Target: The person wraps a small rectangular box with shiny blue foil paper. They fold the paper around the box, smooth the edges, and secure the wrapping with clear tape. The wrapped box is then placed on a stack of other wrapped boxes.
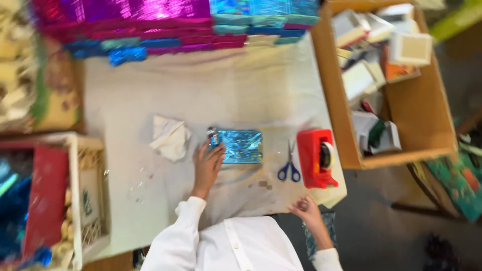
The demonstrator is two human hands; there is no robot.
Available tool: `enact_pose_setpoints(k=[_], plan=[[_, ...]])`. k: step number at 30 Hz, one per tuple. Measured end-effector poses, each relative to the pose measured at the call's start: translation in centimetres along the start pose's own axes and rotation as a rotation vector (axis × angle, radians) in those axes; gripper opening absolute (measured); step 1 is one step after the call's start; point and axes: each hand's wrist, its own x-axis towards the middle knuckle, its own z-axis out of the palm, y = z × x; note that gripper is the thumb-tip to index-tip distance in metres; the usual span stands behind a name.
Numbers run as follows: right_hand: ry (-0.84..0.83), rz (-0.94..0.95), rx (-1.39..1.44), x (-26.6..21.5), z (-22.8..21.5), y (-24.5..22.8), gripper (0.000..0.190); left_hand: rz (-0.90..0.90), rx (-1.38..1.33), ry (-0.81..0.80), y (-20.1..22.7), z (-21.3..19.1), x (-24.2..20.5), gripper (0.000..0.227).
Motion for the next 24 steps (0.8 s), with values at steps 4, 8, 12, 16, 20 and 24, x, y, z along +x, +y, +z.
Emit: enact_pose_setpoints(k=[4,8,12,16,20,24], plan=[[0.005,-0.152,0.214,2.6,12.2,-10.7,0.037,-0.019,-0.016,0.023,1.0,-0.2,0.3,0.026],[-0.050,-0.200,0.302,5.2,21.5,-18.5,0.035,-0.060,-0.036,0.048,1.3,-0.4,0.1,0.027],[-0.045,-0.175,0.301,9.4,25.1,-19.0,0.039,-0.113,-0.118,0.052,2.1,-0.7,0.4,0.027],[0.013,-0.113,0.292,11.0,25.7,-18.6,0.039,-0.162,-0.153,0.073,1.9,-0.7,0.8,0.027],[0.037,-0.160,0.268,10.2,26.0,-18.6,0.037,-0.188,-0.168,0.080,2.1,-0.8,0.8,0.026],[0.104,-0.132,0.271,10.2,26.5,-18.2,0.036,-0.186,-0.172,0.112,2.3,-1.1,1.1,0.025]])
